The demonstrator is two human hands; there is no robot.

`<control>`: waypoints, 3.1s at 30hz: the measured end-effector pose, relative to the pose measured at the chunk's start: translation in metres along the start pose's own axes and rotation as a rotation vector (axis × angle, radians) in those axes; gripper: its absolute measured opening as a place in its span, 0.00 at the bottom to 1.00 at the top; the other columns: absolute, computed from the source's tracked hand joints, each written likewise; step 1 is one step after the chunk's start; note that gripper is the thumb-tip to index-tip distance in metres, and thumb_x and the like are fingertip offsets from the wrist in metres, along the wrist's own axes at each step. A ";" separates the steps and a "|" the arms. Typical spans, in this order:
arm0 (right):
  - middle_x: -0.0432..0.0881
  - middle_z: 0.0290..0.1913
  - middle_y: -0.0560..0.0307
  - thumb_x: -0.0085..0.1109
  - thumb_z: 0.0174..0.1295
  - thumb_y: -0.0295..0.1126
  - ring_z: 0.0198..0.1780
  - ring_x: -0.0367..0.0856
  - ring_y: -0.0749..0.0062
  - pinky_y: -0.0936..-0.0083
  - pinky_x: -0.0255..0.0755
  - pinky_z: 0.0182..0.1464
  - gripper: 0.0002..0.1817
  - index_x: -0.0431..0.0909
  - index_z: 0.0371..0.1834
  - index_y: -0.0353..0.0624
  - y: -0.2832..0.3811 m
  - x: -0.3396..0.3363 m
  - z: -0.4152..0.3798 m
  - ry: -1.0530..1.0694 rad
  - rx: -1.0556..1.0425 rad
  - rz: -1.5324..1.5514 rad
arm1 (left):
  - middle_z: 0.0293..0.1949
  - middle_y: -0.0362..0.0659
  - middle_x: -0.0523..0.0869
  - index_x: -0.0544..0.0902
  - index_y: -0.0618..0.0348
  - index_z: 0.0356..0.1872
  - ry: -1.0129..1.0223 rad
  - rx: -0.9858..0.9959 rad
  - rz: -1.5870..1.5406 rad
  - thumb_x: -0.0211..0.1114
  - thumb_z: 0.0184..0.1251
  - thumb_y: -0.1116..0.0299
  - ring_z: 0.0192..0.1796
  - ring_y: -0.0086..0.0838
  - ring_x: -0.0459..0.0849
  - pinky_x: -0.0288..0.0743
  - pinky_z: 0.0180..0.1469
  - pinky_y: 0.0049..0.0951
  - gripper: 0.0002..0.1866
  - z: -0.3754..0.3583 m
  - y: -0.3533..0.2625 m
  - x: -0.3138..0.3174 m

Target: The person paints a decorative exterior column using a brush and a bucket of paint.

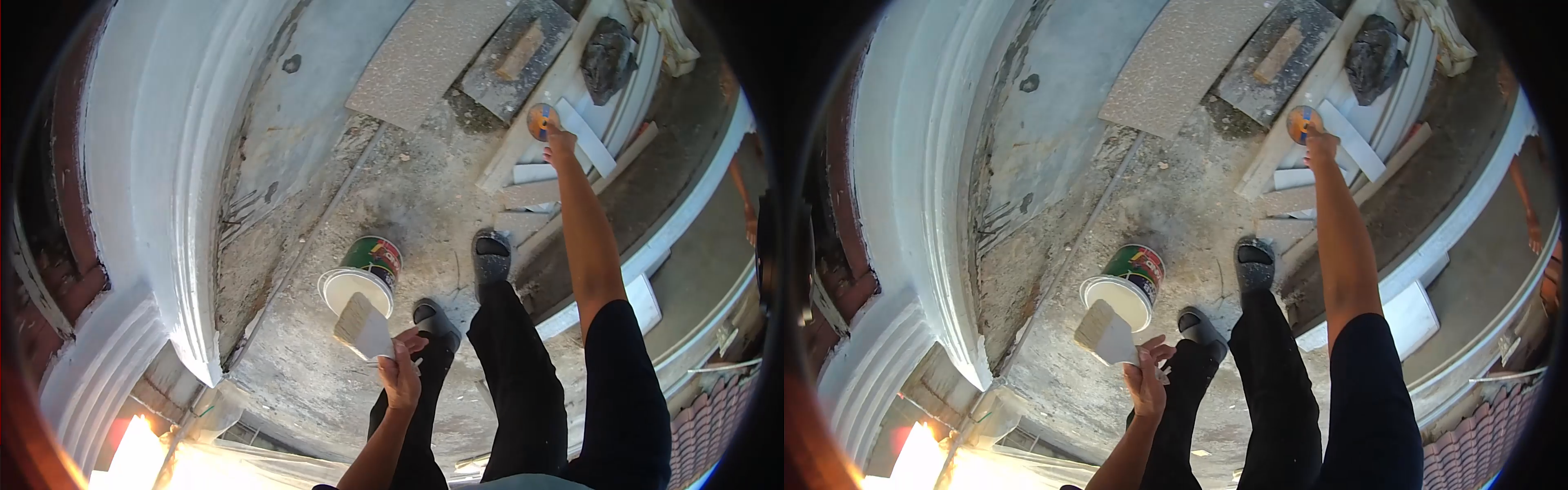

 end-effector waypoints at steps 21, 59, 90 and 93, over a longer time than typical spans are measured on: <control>0.81 0.57 0.45 0.53 0.72 0.45 0.51 0.84 0.55 0.63 0.84 0.48 0.22 0.79 0.58 0.38 -0.012 -0.524 -0.057 -0.323 -0.614 0.101 | 0.34 0.47 0.85 0.73 0.64 0.43 -0.076 0.026 0.169 0.50 0.78 0.66 0.34 0.33 0.85 0.79 0.40 0.33 0.10 -0.077 -0.032 -0.066; 0.76 0.62 0.45 0.53 0.72 0.43 0.59 0.77 0.56 0.63 0.77 0.57 0.23 0.73 0.63 0.41 -0.049 -0.589 0.052 -0.228 -0.429 0.009 | 0.30 0.46 0.83 0.73 0.65 0.38 0.041 -0.039 0.297 0.48 0.78 0.61 0.34 0.32 0.83 0.77 0.41 0.35 0.15 -0.067 -0.011 -0.056; 0.72 0.66 0.45 0.52 0.72 0.41 0.66 0.71 0.56 0.64 0.71 0.64 0.24 0.69 0.68 0.43 -0.099 -0.639 0.084 -0.244 -0.413 0.075 | 0.30 0.48 0.84 0.73 0.64 0.41 0.105 -0.039 0.439 0.53 0.75 0.62 0.35 0.36 0.85 0.77 0.41 0.37 0.13 -0.052 -0.004 -0.057; 0.72 0.66 0.46 0.52 0.72 0.41 0.66 0.70 0.56 0.64 0.70 0.65 0.25 0.68 0.68 0.43 -0.105 -0.642 0.085 -0.242 -0.415 0.087 | 0.30 0.49 0.84 0.73 0.64 0.41 0.113 -0.026 0.417 0.53 0.75 0.63 0.35 0.37 0.86 0.78 0.41 0.37 0.12 -0.050 -0.005 -0.056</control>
Point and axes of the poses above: each hand's wrist, its own z-axis towards the middle knuckle, its own x-axis out of the palm, y = z × x, the point moved 2 cm from there along z, towards the middle knuckle
